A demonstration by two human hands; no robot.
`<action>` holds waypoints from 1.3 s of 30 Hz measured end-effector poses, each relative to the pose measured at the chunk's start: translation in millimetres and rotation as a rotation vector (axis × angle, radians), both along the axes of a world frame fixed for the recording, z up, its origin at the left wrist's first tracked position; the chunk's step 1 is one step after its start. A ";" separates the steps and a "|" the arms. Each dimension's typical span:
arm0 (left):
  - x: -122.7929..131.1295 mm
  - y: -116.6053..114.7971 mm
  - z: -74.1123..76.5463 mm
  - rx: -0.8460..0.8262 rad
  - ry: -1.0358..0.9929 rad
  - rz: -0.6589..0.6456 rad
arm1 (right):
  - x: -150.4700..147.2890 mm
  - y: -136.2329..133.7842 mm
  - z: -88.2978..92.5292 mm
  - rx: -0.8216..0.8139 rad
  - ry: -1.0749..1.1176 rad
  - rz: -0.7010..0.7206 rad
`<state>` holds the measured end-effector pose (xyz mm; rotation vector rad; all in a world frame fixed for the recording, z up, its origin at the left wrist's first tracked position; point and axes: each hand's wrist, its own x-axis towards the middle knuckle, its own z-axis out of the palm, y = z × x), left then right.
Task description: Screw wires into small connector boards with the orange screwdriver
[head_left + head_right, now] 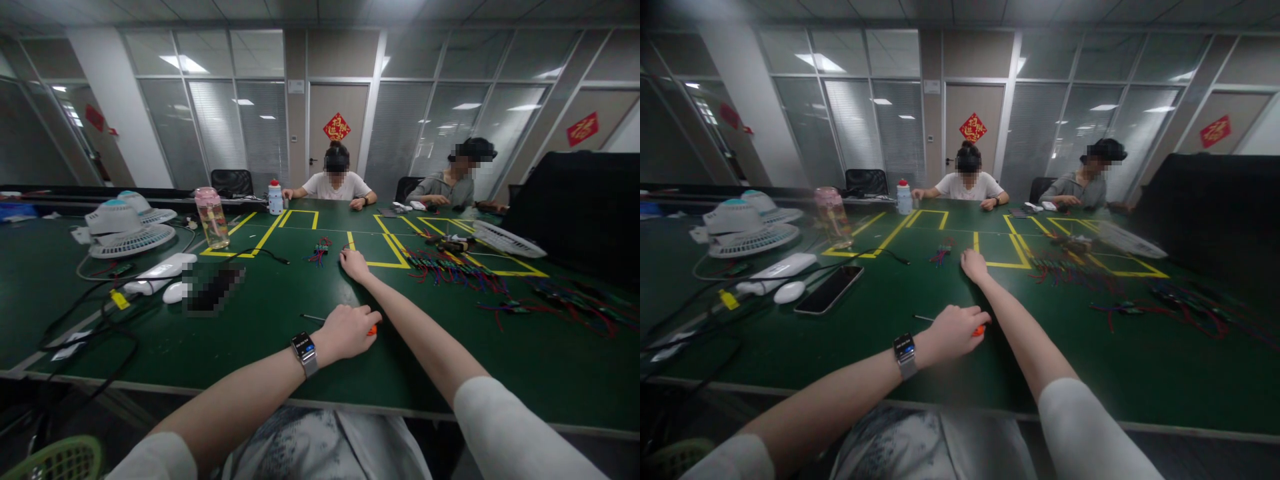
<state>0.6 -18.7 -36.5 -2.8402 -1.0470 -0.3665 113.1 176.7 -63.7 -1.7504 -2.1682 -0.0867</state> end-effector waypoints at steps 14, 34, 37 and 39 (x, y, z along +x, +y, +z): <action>1.2 -3.4 0.5 0.044 0.022 -0.076 | 59.5 -82.4 14.7 -0.030 -0.110 0.367; -20.8 12.5 56.0 0.336 -1.004 -0.121 | 55.7 -156.7 5.0 -0.039 0.376 0.636; -22.1 25.0 79.6 -0.183 -1.510 -0.121 | 50.5 -161.1 1.2 -0.100 0.543 0.599; -17.3 33.5 87.5 -0.496 -1.654 -0.168 | 48.2 -162.0 -1.1 -0.120 0.633 0.537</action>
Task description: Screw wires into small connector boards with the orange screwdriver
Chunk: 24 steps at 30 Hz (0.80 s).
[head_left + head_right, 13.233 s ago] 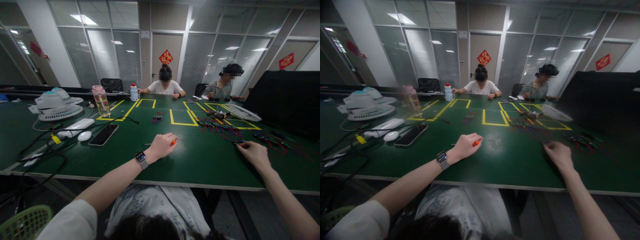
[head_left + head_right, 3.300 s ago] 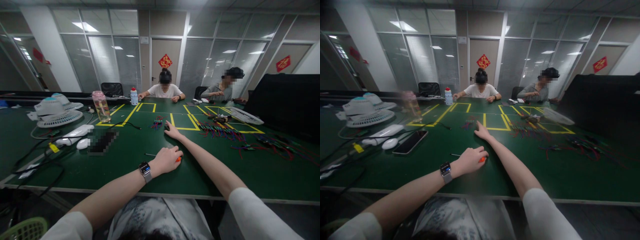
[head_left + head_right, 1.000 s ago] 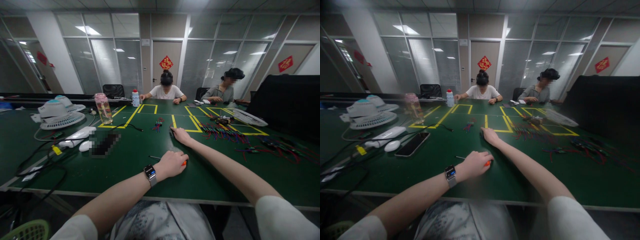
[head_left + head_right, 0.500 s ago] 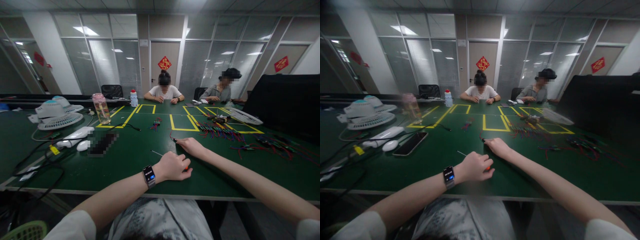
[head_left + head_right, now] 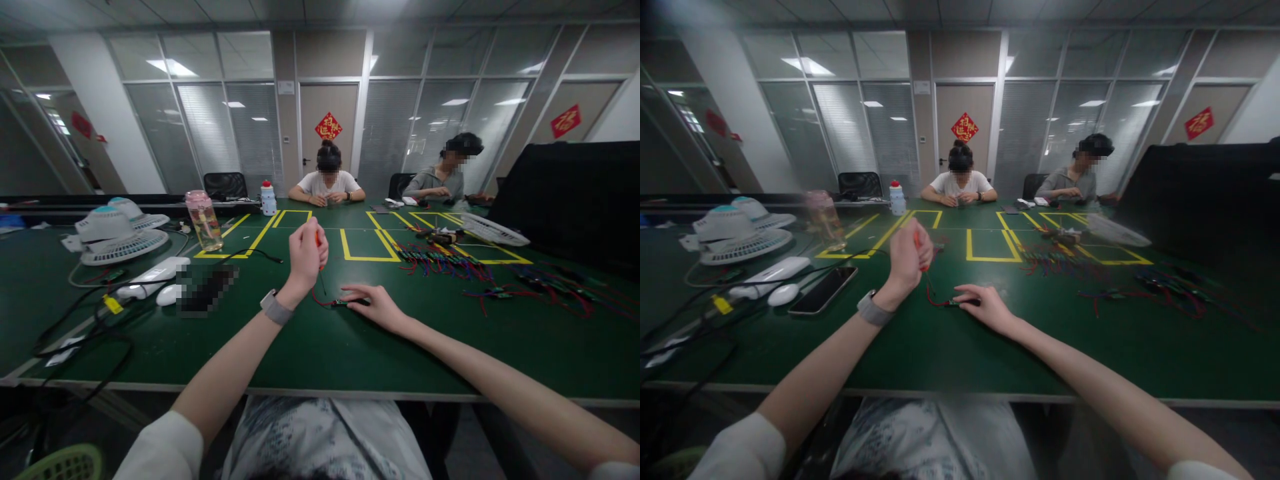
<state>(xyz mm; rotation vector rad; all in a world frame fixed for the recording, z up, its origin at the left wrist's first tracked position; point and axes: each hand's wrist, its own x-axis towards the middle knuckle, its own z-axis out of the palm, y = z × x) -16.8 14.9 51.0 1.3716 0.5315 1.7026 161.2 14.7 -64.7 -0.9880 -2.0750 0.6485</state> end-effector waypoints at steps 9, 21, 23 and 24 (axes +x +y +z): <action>31.4 19.5 -15.9 -0.240 -0.160 -0.128 | -2.4 5.4 -0.2 -0.226 0.135 -0.033; 53.3 26.9 -29.5 -0.193 -0.023 -0.143 | -1.9 10.9 -2.7 -0.354 0.257 -0.002; 54.3 27.0 -30.3 -0.195 -0.017 -0.138 | -1.9 11.2 -3.2 -0.349 0.260 0.001; 54.4 27.1 -30.6 -0.197 -0.013 -0.133 | -1.9 11.2 -3.4 -0.345 0.259 0.002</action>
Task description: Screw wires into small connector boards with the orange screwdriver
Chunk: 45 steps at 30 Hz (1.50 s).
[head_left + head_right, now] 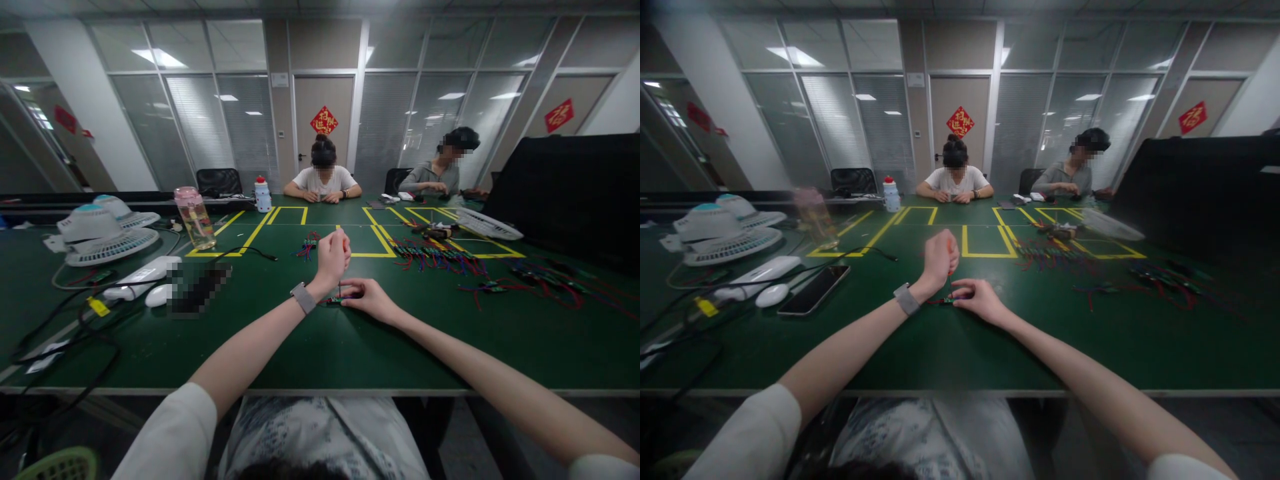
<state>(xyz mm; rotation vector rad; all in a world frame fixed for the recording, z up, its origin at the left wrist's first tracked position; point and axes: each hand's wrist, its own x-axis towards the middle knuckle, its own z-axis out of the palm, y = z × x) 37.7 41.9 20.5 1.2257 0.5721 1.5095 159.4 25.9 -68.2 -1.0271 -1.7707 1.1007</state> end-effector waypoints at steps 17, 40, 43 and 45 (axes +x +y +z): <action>1.4 0.7 -2.9 -0.040 0.010 0.025 | 0.5 -0.5 -0.9 0.010 0.008 0.014; -3.6 -9.8 -7.7 0.146 0.176 -0.069 | 0.0 -2.3 1.5 0.161 -0.149 -0.038; -12.3 -12.1 -5.2 0.244 0.290 -0.083 | 0.6 -7.3 7.4 0.349 -0.368 -0.055; -19.1 -11.8 -0.8 0.278 0.339 -0.045 | 1.3 -9.7 9.9 0.458 -0.467 -0.053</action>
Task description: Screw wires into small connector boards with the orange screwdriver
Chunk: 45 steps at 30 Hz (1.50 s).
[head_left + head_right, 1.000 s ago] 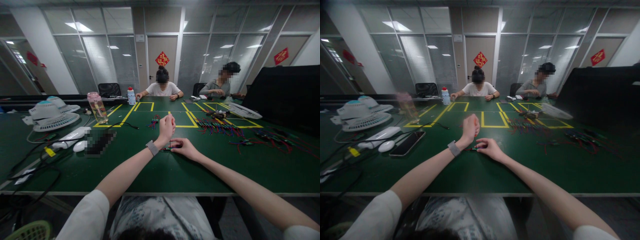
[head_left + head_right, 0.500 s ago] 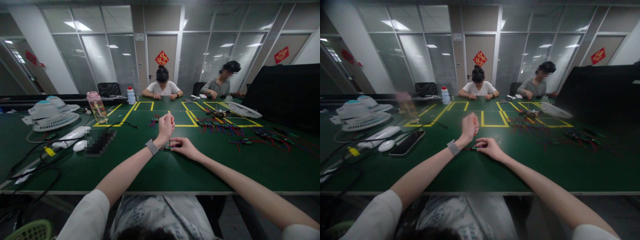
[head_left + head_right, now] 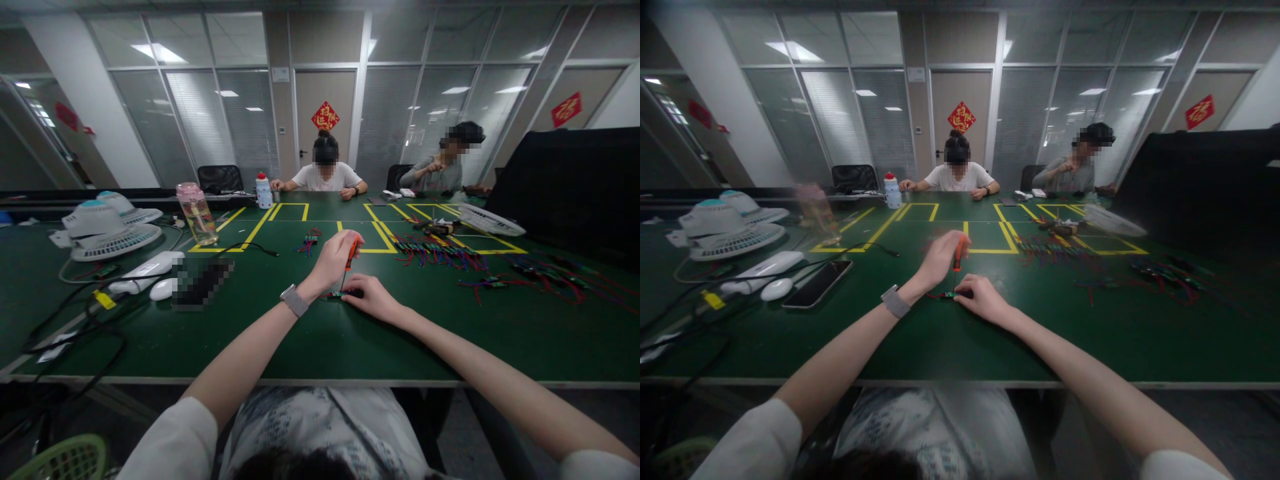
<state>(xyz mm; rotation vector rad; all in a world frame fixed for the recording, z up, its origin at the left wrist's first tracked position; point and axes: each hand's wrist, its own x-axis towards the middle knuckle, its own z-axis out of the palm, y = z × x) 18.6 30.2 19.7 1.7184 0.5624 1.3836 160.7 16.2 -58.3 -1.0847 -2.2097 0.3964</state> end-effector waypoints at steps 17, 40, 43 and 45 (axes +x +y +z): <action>-23.1 -5.5 6.1 0.158 0.022 0.313 | 2.5 3.4 -7.9 -0.026 0.040 -0.053; -23.0 -6.1 -2.0 0.456 0.229 0.479 | 5.1 -0.1 -7.8 0.040 0.003 0.005; -24.0 -5.9 -1.9 0.483 0.219 0.409 | 5.3 -1.3 -6.4 0.049 -0.005 0.016; -23.7 -4.4 -1.5 0.400 0.162 0.296 | 6.0 -1.9 -5.8 0.054 -0.008 0.030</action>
